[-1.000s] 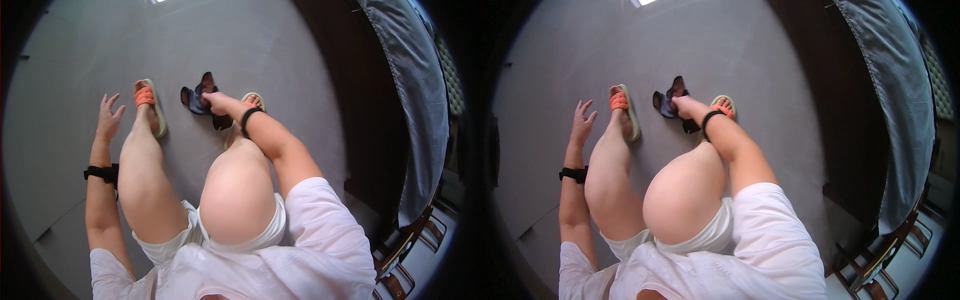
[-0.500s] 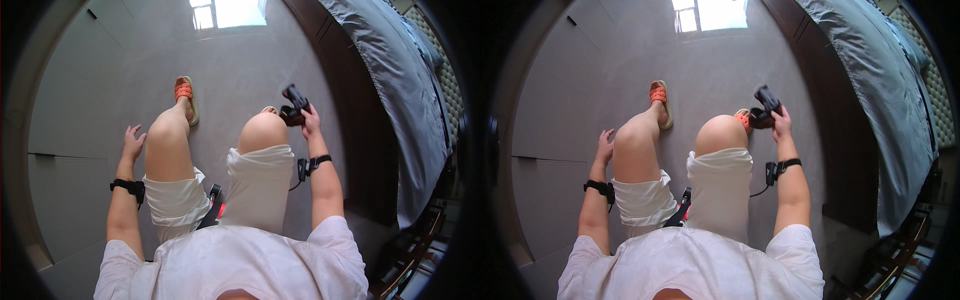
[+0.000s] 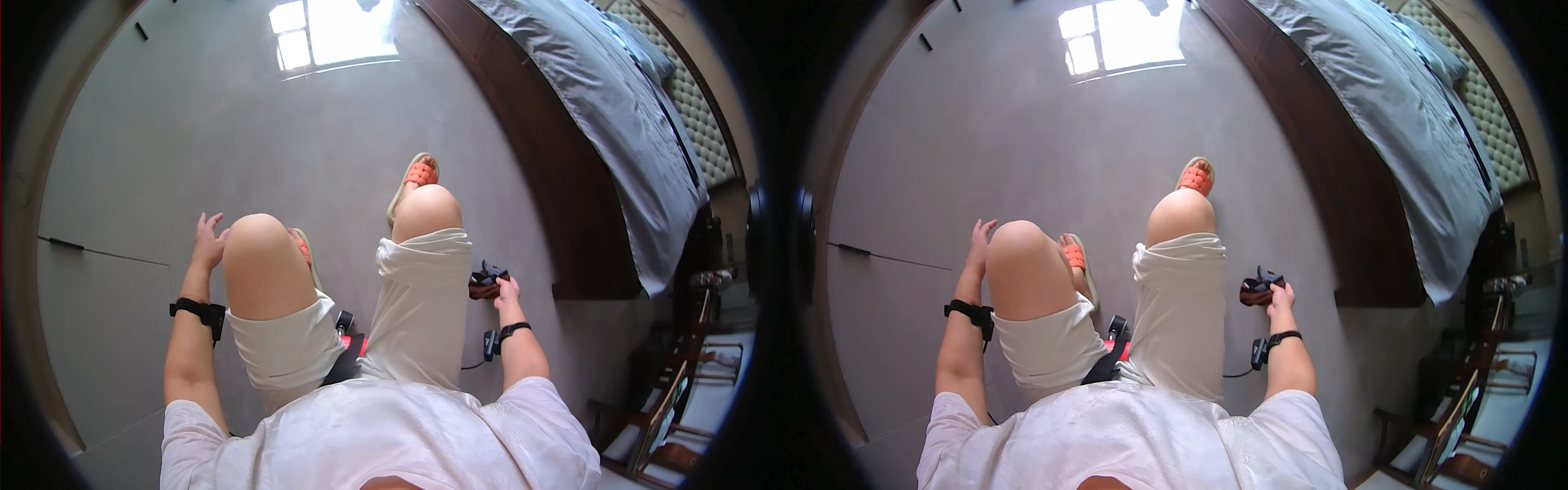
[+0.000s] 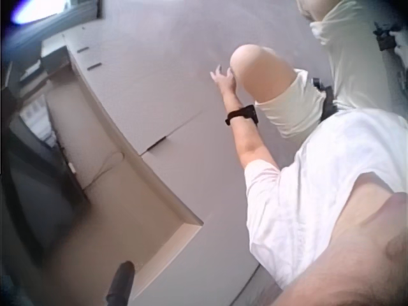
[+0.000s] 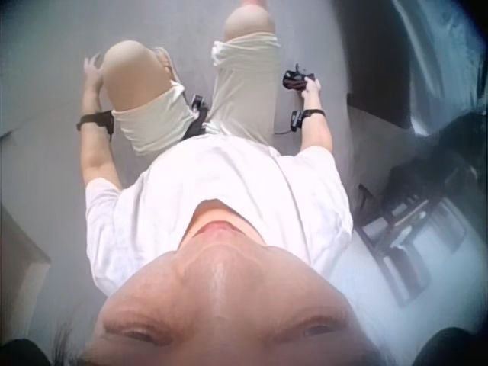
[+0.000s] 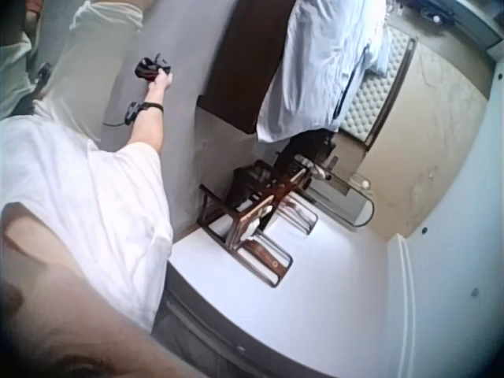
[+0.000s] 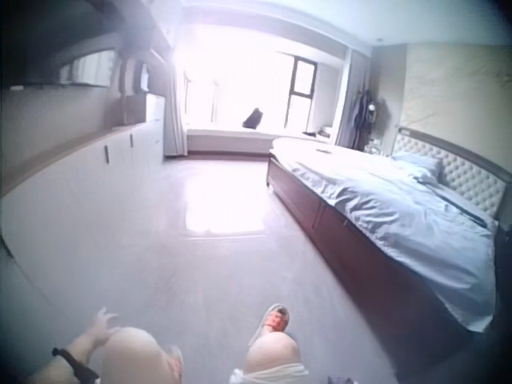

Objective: The person wipes the floor with a cloth, moving around a bed and chairs.

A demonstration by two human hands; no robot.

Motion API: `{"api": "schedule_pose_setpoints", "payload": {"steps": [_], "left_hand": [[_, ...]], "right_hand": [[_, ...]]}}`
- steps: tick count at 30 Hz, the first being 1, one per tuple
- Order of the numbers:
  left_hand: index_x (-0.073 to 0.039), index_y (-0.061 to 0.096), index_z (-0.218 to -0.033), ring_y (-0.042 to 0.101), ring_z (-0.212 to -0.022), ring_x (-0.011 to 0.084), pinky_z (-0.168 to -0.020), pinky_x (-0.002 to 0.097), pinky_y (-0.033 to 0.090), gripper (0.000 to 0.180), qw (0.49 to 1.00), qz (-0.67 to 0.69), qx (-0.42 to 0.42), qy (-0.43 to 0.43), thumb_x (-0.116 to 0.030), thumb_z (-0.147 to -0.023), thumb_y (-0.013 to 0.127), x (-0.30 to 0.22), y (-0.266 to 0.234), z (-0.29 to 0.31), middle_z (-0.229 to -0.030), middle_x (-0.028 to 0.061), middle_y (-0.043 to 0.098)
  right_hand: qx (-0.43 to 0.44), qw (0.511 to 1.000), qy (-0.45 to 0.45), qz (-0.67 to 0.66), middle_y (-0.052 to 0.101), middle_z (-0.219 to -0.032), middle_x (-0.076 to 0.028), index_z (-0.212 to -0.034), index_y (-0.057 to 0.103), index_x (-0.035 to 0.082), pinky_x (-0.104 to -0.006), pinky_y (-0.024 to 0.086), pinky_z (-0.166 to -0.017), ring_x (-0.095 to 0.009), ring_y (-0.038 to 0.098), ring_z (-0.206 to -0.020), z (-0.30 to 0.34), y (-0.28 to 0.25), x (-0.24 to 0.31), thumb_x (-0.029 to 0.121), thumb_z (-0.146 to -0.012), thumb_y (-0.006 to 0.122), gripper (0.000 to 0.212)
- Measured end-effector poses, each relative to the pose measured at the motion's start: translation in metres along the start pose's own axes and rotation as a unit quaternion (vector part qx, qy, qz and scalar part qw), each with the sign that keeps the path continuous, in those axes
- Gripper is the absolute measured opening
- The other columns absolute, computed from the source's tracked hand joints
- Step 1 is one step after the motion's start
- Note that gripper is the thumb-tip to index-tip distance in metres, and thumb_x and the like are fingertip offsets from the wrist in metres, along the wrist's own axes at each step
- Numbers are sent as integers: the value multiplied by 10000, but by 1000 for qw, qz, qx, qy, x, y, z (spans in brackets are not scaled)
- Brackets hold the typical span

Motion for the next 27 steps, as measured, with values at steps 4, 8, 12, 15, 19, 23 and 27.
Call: {"api": "schedule_pose_setpoints", "payload": {"steps": [4, 8, 12, 15, 19, 23, 27], "left_hand": [[-57, 537, -1258, 298, -1343, 402, -1072, 417, 311, 504, 999, -17, 37, 4, -210, -797, 672, 18, 5, 5, -1441, 302, 272], [-54, 537, -1257, 291, -1350, 392, -1073, 418, 308, 519, 996, 32, 81, 4, -205, -782, 683, 39, 38, -9, -1444, 293, 275], [-56, 528, -1261, 296, -1348, 381, -1072, 420, 314, 506, 985, -72, 154, 37, -194, -797, 676, 53, 89, -27, -1437, 280, 296], [-58, 505, -1284, 320, -1329, 393, -1067, 407, 327, 525, 973, -100, 197, 70, -187, -805, 677, 8, 141, -34, -1436, 280, 294], [-101, 442, -1341, 342, -1313, 394, -1053, 397, 358, 587, 958, -107, 247, 95, -187, -811, 677, -29, 204, -57, -1474, 260, 219], [-144, 375, -1389, 344, -1310, 394, -1043, 400, 381, 662, 946, -95, 298, 86, -165, -803, 682, -63, 243, -57, -1502, 236, 159], [-160, 338, -1414, 330, -1320, 393, -1059, 393, 368, 717, 933, -97, 324, 122, -108, -789, 687, -92, 271, -40, -1515, 223, 123]], "right_hand": [[46, 996, -74, 27, 573, -1160, -112, -1307, 433, -12, -356, 455, -906, -232, 560, -1039, 40, 54, 29, -64, -793, 575, 536], [37, 980, -189, 58, 480, -1323, -147, -1426, 264, -21, -319, 411, -983, -225, 506, -1167, 44, 67, 61, -71, -801, 577, 702], [-56, 937, -252, 237, 409, -1396, -209, -1424, 267, -7, -349, 338, -1064, -292, 427, -1278, 54, 63, 48, 37, -812, 603, 700], [-109, 925, -175, 318, 342, -1430, -242, -1439, 188, -14, -374, 282, -1102, -333, 356, -1323, 40, 26, 3, 143, -829, 599, 753], [-120, 899, -56, 418, 222, -1465, -283, -1470, 92, 39, -438, 229, -1118, -399, 227, -1364, 23, 32, -58, 324, -815, 639, 900], [-133, 850, -42, 508, 299, -1395, -272, -1483, 91, 160, -483, 317, -1053, -432, 306, -1293, -1, 96, -44, 353, -822, 627, 873], [-13, 829, -232, 509, 492, -1150, -328, -1422, 236, 68, -489, 406, -948, -472, 506, -1064, -34, 204, -3, 190, -754, 645, 793]]}}
Point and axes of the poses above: each hand's wrist, its own z-axis away from the middle knuckle, its own y-axis out of the palm, x = y × z, the point moved 9 cm from there along -z, towards the middle knuckle
